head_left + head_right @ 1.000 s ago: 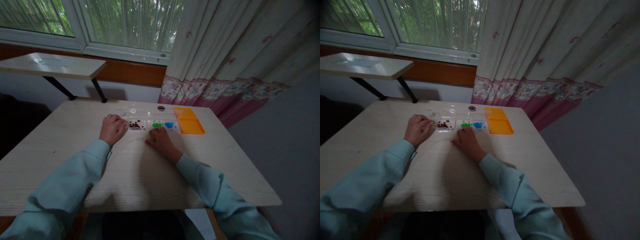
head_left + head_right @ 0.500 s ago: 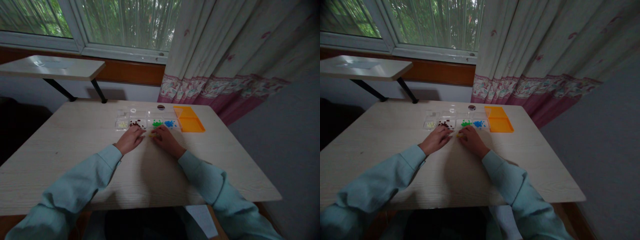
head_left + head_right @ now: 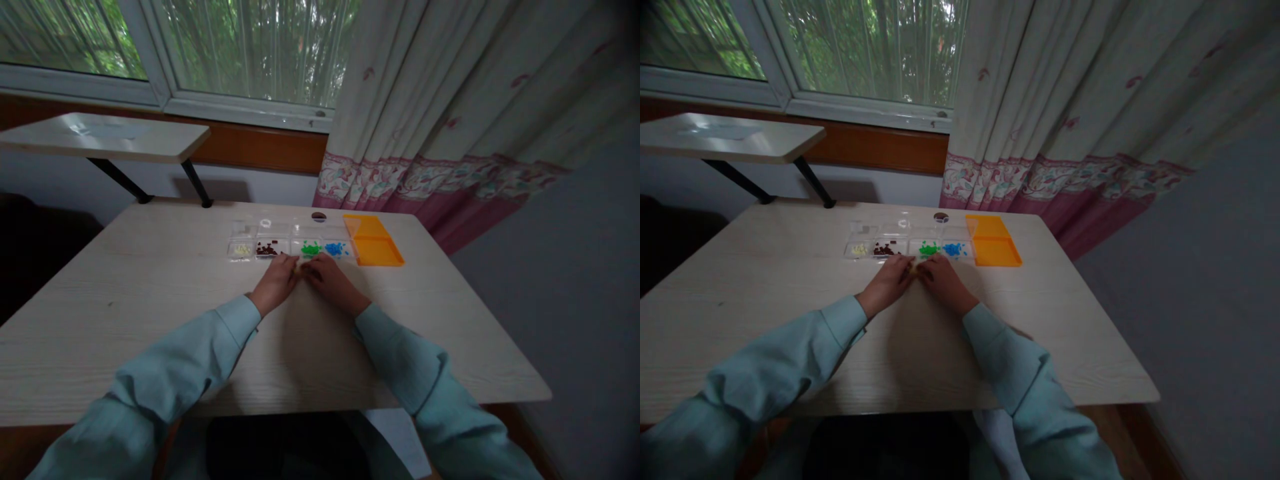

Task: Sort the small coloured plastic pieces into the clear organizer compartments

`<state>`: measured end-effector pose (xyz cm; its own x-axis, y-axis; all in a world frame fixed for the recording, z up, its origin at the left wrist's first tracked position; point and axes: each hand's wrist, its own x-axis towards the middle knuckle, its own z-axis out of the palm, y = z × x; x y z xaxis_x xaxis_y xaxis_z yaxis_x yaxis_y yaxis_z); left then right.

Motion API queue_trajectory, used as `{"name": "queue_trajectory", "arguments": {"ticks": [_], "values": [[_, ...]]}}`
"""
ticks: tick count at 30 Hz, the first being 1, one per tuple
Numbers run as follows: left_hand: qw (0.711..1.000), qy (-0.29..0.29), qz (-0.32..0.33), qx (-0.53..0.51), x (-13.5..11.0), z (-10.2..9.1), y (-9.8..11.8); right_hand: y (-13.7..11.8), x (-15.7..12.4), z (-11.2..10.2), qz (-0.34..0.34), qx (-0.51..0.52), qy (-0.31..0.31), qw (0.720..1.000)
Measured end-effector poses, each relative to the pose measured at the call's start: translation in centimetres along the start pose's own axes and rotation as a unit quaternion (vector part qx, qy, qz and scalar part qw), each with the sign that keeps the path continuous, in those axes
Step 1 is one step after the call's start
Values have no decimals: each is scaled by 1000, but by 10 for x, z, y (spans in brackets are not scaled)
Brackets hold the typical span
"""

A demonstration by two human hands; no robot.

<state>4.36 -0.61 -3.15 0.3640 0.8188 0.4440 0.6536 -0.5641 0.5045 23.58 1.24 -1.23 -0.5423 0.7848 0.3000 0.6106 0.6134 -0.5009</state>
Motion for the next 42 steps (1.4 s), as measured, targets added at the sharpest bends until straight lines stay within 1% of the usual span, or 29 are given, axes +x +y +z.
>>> {"name": "queue_trajectory", "arguments": {"ticks": [3, 6, 9, 12, 14, 16, 21, 28, 33, 36, 39, 42], "values": [[1000, 6, -12, 10, 2, 6, 3, 1, -1, -4, -10, 26, -11, 1000], [1000, -3, -16, 9, 4, 8, 3, 8, -6, -14, 20, 42, 0, 999], [1000, -4, -14, 5, 4, 8, 3, 16, -10, -26, 66, 18, 3, 998], [1000, -4, -4, -2, 5, 8, 4, 17, -12, -31, 75, -16, -22, 997], [1000, -9, 3, -9, 5, 7, 5, 14, -11, -29, 69, -29, -28, 997], [1000, -15, 9, -14, 5, 6, 6, 8, -10, -24, 60, -31, -17, 998], [999, -19, 9, -30, 2, 2, 5, -5, -7, -12, 40, -8, -9, 999], [998, -32, 13, -44, 1, -1, 1, -1, -8, -18, 71, 7, 13, 997], [998, -41, 18, -48, 3, -2, 1, 1, -4, -14, 64, 24, 3, 998], [998, -48, 0, -44, 4, -1, 3, 5, -3, -16, 99, 50, 17, 994], [998, -47, -20, -26, 6, 4, 6, 11, -3, -22, 141, 54, 31, 988], [999, -47, -20, -3, 10, 10, 10, 12, -4, -28, 161, 56, 43, 984]]}}
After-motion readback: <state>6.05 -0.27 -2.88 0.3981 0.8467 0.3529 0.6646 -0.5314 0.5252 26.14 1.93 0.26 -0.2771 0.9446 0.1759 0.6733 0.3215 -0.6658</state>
